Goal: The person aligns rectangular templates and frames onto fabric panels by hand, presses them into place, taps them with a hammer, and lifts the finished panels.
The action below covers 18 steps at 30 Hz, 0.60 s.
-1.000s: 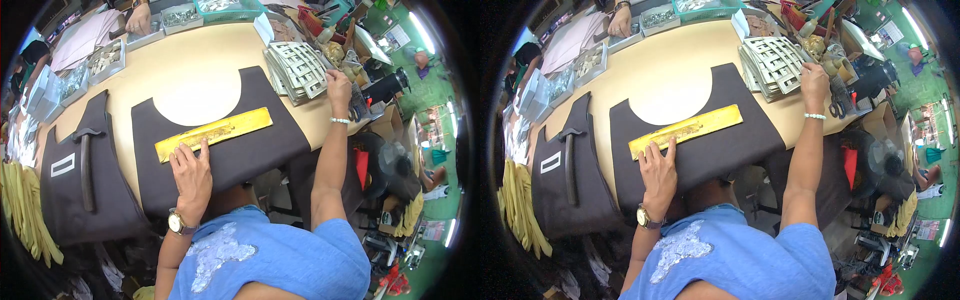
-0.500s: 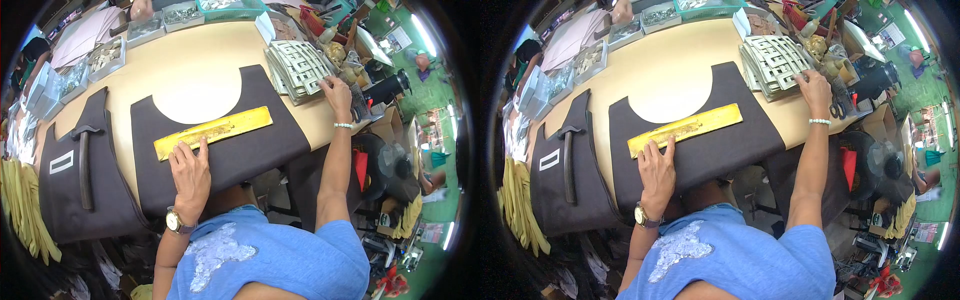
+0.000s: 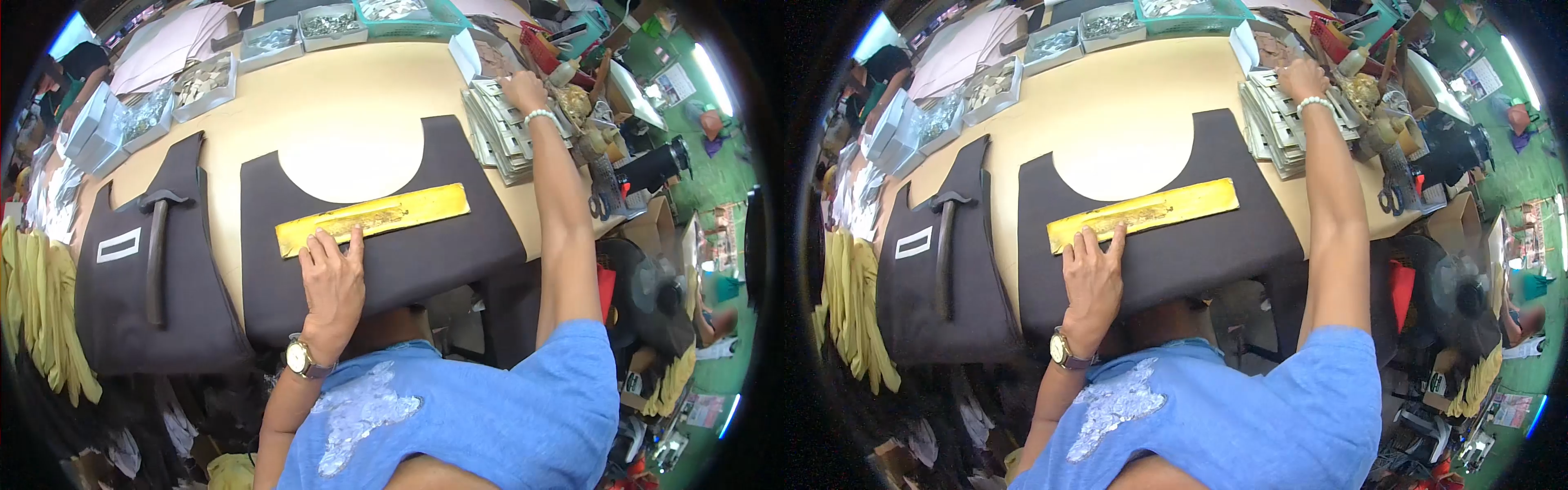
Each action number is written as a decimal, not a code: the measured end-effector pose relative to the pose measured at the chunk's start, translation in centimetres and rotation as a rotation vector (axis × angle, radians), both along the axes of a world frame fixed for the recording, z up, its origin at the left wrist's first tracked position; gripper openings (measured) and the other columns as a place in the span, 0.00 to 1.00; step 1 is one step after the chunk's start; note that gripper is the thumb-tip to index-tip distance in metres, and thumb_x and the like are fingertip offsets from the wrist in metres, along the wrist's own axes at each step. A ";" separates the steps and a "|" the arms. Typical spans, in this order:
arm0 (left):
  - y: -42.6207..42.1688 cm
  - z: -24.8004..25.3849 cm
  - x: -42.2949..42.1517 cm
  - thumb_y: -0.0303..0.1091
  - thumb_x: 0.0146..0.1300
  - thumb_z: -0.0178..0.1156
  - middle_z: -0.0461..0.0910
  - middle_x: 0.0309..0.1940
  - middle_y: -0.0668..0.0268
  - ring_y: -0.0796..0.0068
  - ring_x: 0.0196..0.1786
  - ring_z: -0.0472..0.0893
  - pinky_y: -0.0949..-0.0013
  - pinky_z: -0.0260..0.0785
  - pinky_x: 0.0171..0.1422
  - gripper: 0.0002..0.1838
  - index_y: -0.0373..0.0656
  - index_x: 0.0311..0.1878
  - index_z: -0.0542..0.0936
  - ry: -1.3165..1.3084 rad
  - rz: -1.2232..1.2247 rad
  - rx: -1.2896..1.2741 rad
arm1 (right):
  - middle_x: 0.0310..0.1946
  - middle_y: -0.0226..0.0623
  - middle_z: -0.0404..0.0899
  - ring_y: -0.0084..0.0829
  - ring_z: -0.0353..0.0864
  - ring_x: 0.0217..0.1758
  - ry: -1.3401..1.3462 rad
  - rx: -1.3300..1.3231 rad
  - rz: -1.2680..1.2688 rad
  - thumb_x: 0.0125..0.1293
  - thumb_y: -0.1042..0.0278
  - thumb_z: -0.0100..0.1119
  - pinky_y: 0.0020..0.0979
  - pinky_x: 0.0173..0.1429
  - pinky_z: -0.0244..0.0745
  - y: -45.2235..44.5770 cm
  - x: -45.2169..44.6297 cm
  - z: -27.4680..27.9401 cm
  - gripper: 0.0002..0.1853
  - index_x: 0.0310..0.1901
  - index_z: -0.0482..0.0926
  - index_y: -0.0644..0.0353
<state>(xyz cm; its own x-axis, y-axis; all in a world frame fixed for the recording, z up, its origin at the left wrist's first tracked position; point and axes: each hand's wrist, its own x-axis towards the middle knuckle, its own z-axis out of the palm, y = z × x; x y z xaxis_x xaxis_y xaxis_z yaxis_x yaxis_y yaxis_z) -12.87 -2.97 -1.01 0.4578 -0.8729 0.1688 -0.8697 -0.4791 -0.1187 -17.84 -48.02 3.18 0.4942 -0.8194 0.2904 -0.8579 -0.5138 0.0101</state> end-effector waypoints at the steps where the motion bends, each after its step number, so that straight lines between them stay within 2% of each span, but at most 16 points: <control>1: 0.1 0.0 0.0 0.30 0.57 0.53 0.73 0.45 0.43 0.56 0.44 0.72 0.62 0.63 0.50 0.25 0.51 0.60 0.74 -0.030 -0.010 -0.012 | 0.47 0.55 0.78 0.53 0.76 0.54 -0.009 0.043 -0.015 0.57 0.48 0.60 0.48 0.57 0.71 -0.5 0.3 0.0 0.24 0.44 0.82 0.61; 3: 0.1 0.0 0.0 0.30 0.57 0.53 0.73 0.46 0.44 0.56 0.44 0.72 0.62 0.63 0.50 0.25 0.51 0.61 0.74 -0.047 -0.017 -0.012 | 0.48 0.54 0.78 0.51 0.77 0.53 -0.003 0.067 -0.006 0.52 0.49 0.64 0.46 0.56 0.72 -1.9 0.5 -0.2 0.23 0.44 0.83 0.58; 6: -0.1 0.3 -0.1 0.24 0.55 0.52 0.73 0.43 0.48 0.55 0.46 0.74 0.60 0.65 0.48 0.27 0.48 0.61 0.74 0.016 0.005 -0.043 | 0.45 0.51 0.81 0.50 0.79 0.51 -0.069 0.012 0.092 0.52 0.52 0.62 0.44 0.54 0.74 -0.8 0.1 1.0 0.20 0.44 0.83 0.53; 10: 0.0 0.1 -0.1 0.24 0.55 0.52 0.72 0.41 0.49 0.56 0.44 0.73 0.60 0.65 0.46 0.27 0.48 0.60 0.74 -0.006 -0.002 -0.065 | 0.43 0.50 0.82 0.50 0.80 0.49 -0.139 0.031 0.054 0.55 0.55 0.56 0.43 0.53 0.75 -0.9 0.8 1.4 0.15 0.41 0.84 0.47; 13: 0.0 -0.2 0.0 0.29 0.56 0.53 0.73 0.44 0.45 0.58 0.43 0.72 0.63 0.63 0.48 0.25 0.49 0.60 0.75 -0.023 -0.007 -0.020 | 0.42 0.54 0.80 0.53 0.80 0.47 -0.174 0.063 0.120 0.57 0.54 0.54 0.45 0.53 0.74 -2.3 0.8 0.8 0.17 0.40 0.84 0.55; 16: 0.0 0.3 0.0 0.29 0.56 0.53 0.73 0.43 0.46 0.59 0.41 0.72 0.63 0.63 0.46 0.24 0.49 0.59 0.75 -0.009 -0.018 -0.013 | 0.39 0.51 0.82 0.43 0.83 0.45 -0.114 -0.028 0.113 0.62 0.57 0.54 0.38 0.50 0.76 -4.9 1.2 2.2 0.17 0.40 0.82 0.63; 18: -0.1 0.3 0.1 0.26 0.55 0.52 0.73 0.40 0.49 0.58 0.42 0.74 0.61 0.65 0.46 0.25 0.47 0.59 0.75 0.010 -0.025 -0.053 | 0.36 0.49 0.82 0.45 0.83 0.41 -0.248 0.112 0.214 0.59 0.58 0.54 0.38 0.47 0.75 -4.8 0.2 5.2 0.16 0.43 0.82 0.56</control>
